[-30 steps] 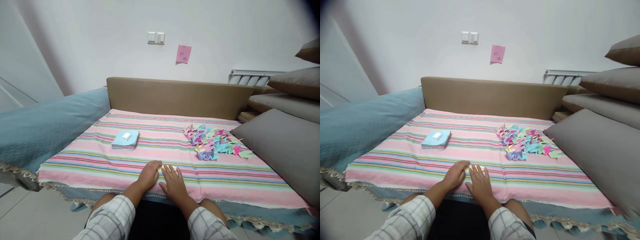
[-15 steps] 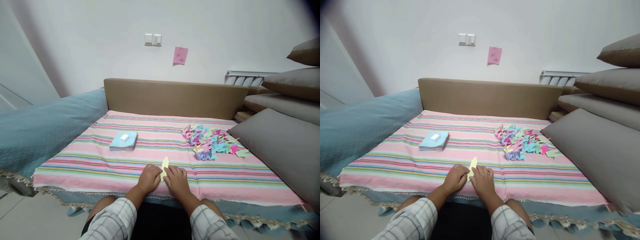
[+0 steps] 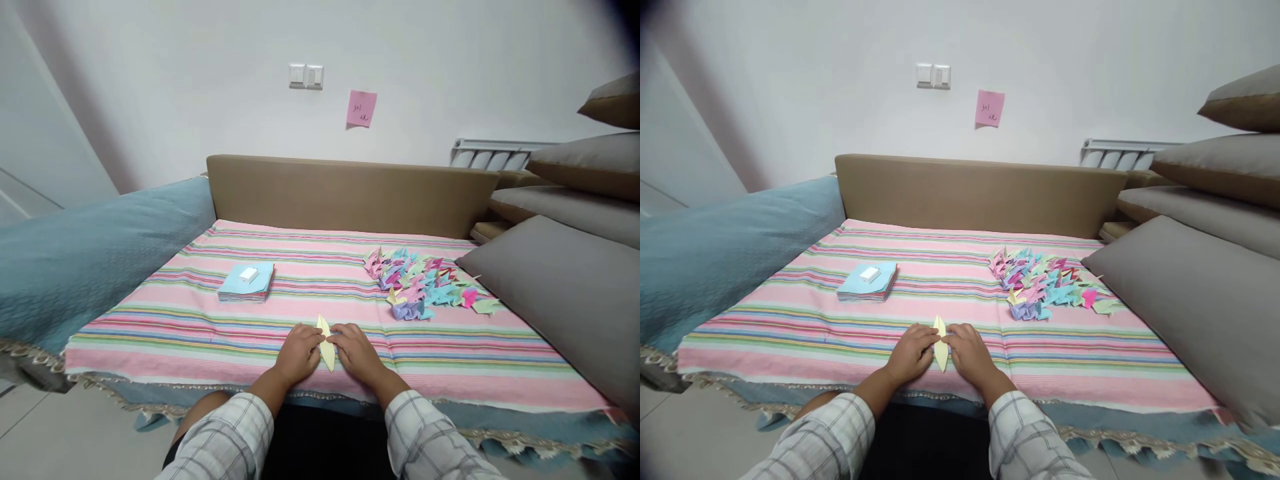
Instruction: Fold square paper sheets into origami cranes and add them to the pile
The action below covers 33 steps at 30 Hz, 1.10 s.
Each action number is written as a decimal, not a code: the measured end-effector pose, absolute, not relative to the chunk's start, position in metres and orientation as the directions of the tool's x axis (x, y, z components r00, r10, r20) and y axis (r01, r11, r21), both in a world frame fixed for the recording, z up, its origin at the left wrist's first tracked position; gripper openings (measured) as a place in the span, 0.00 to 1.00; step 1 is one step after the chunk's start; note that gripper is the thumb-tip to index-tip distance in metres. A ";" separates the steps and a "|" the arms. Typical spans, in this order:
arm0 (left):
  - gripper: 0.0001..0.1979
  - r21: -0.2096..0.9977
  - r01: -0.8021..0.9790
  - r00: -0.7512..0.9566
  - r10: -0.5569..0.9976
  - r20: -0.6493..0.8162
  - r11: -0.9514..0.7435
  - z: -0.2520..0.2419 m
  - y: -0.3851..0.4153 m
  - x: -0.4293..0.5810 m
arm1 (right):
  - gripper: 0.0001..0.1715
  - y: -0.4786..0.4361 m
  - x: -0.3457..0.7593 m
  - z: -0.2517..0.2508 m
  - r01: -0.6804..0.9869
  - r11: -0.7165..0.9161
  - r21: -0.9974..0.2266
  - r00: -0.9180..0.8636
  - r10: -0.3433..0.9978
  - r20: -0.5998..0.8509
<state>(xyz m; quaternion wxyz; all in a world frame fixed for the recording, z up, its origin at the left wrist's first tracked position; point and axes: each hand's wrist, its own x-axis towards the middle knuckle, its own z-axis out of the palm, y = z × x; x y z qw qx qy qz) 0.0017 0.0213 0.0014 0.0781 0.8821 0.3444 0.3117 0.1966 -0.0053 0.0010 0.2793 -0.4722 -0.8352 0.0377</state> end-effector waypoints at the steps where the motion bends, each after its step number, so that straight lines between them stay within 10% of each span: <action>1: 0.17 0.377 0.549 0.571 0.664 0.484 -0.746 0.002 0.022 0.001 | 0.19 -0.004 0.198 0.002 0.753 0.569 -0.330 -0.416 0.801 0.431; 33: 0.07 0.392 0.568 0.524 0.686 0.506 -0.723 0.006 0.022 0.005 | 0.11 -0.004 0.191 0.001 0.796 0.475 -0.375 -0.316 0.855 0.411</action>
